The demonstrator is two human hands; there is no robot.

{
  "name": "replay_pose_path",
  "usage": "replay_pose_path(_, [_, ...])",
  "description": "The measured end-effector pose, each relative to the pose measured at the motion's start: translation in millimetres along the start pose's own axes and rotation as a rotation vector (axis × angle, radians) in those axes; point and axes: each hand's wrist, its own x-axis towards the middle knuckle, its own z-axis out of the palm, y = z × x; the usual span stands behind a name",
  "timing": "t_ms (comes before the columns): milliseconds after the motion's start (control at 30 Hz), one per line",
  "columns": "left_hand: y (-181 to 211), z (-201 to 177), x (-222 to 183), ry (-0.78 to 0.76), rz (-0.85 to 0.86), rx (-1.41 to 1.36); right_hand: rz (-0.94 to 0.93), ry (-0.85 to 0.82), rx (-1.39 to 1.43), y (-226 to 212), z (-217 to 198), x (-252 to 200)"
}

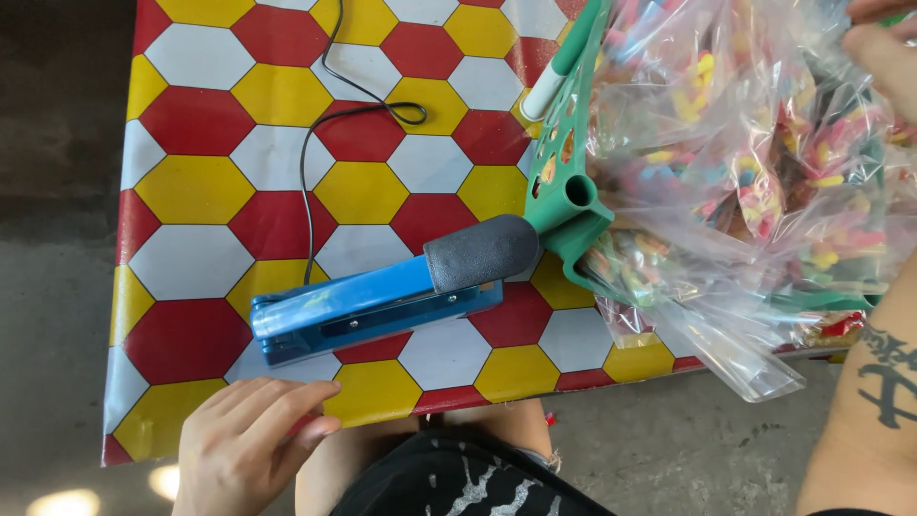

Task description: Sealing small plastic bags of gummy worms using a manual heat sealer on a table.

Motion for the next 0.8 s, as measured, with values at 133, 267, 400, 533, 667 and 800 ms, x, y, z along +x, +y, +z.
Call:
replay_pose_path(133, [-10.1,9.1,-0.5,-0.064,-0.030,0.021,0.143,-0.062,-0.034,-95.5,3.6,12.6])
replay_pose_path(267, [-10.3,11.6,3.7,-0.065,0.000,0.026,0.299,-0.081,0.015,-5.3,6.1,16.6])
replay_pose_path(400, [-16.5,19.6,-1.6,-0.089,-0.022,0.037,0.218,-0.170,-0.095,-64.8,7.6,37.1])
replay_pose_path(533, [-10.2,14.8,5.9,-0.067,-0.020,0.037,0.073,-0.241,-0.409,-39.6,27.4,29.7])
replay_pose_path(667, [-9.0,14.9,7.7,-0.046,-0.013,0.032,0.090,-0.324,-0.612,-42.1,22.6,23.9])
replay_pose_path(800, [-9.0,21.0,6.8,-0.073,-0.030,0.032,0.096,-0.348,-0.501,-66.0,9.5,24.6])
